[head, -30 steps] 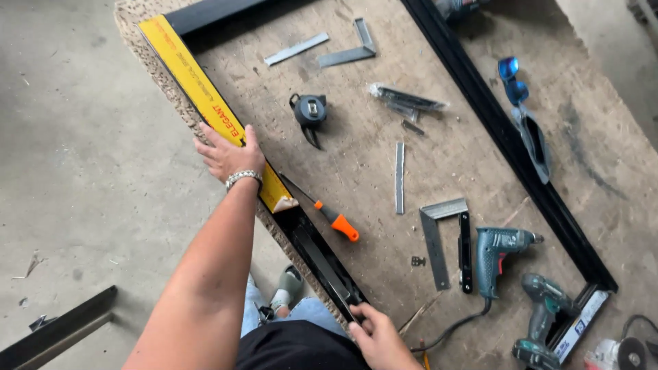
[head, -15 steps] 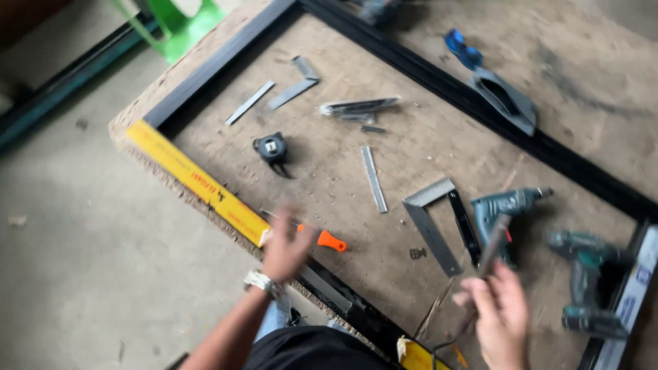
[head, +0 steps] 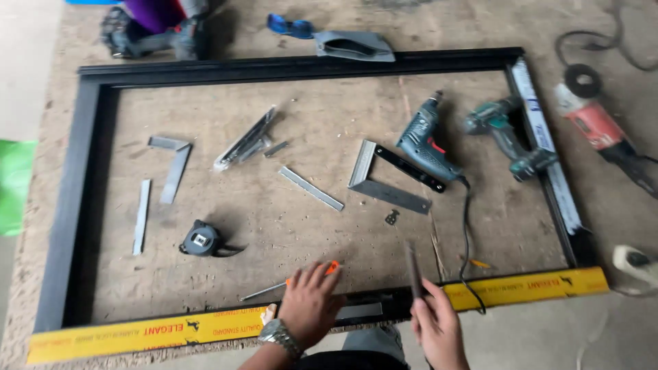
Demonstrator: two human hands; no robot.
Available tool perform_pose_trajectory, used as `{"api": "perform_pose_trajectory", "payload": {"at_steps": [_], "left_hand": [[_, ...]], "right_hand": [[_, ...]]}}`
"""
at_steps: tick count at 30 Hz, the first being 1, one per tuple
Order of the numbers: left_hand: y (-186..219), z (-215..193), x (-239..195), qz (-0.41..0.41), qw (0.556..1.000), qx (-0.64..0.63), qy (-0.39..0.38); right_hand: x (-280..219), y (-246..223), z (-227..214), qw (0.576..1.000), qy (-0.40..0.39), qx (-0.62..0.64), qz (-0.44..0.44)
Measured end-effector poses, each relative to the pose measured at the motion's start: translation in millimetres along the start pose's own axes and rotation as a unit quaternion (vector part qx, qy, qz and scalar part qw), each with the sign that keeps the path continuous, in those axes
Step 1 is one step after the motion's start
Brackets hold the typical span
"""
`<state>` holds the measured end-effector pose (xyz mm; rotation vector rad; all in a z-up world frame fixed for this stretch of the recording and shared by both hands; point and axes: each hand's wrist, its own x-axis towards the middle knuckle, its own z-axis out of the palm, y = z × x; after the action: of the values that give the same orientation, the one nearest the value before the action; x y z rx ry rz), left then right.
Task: The person is measuring a metal frame with a level and using a hand file to smooth the edges of the metal components.
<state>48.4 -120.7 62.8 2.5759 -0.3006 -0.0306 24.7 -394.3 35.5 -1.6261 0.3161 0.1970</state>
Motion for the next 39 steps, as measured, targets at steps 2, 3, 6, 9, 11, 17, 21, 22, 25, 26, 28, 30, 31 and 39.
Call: {"api": "perform_pose_trajectory", "payload": {"at_steps": [2,3,6,9,11,17,21,22,25,26,28,30,31,39], "left_hand": [[5,17,-2,0.029,0.967,0.002,-0.252],[2,29,2,0.043,0.964,-0.003,-0.264],[5,48,17,0.145,0.986,-0.039,-0.076],[7,40,36,0.107,0.992,-0.062,0.017],[-1,50,38,0.067,0.988,-0.043,-0.136],[7,58,12,0.045,0.986,-0.075,-0.14],[1,59,-3,-0.058,0.976,-0.21,0.016],[-2,63,-13,-0.132,0.983,-0.118,0.057],[5,105,-48,-0.192,0.966,0.127,0.12],[10,122,-55,-0.167,0.936,0.276,0.139],[96,70,-58,-0.073,0.978,0.191,-0.049],[119,94,-68,0.03,0.969,0.088,-0.227],[100,139,-82,0.122,0.968,0.214,-0.042],[-100,-10,-110,-0.629,0.713,-0.106,0.291]], "right_hand": [[-39,15,-13,0.984,0.164,-0.041,0.054],[-59,-4,-5,0.981,0.181,-0.042,0.061],[-113,-10,-8,0.938,0.291,-0.033,0.185],[-154,50,-36,0.949,0.296,0.036,0.105],[-162,24,-25,0.931,0.223,0.147,0.248],[-130,28,-70,0.88,0.082,0.315,0.346],[-102,36,-107,0.907,-0.033,0.346,0.238],[-104,11,-106,0.928,-0.108,0.327,0.14],[-105,-23,-122,0.92,-0.245,0.303,0.044],[-99,-31,-129,0.905,-0.298,0.301,0.038],[-83,-28,-143,0.902,-0.314,0.287,0.068],[-60,-19,-153,0.899,-0.33,0.271,0.096],[-44,-11,-156,0.907,-0.296,0.277,0.112],[22,10,-178,0.983,-0.174,0.056,0.005]]}}
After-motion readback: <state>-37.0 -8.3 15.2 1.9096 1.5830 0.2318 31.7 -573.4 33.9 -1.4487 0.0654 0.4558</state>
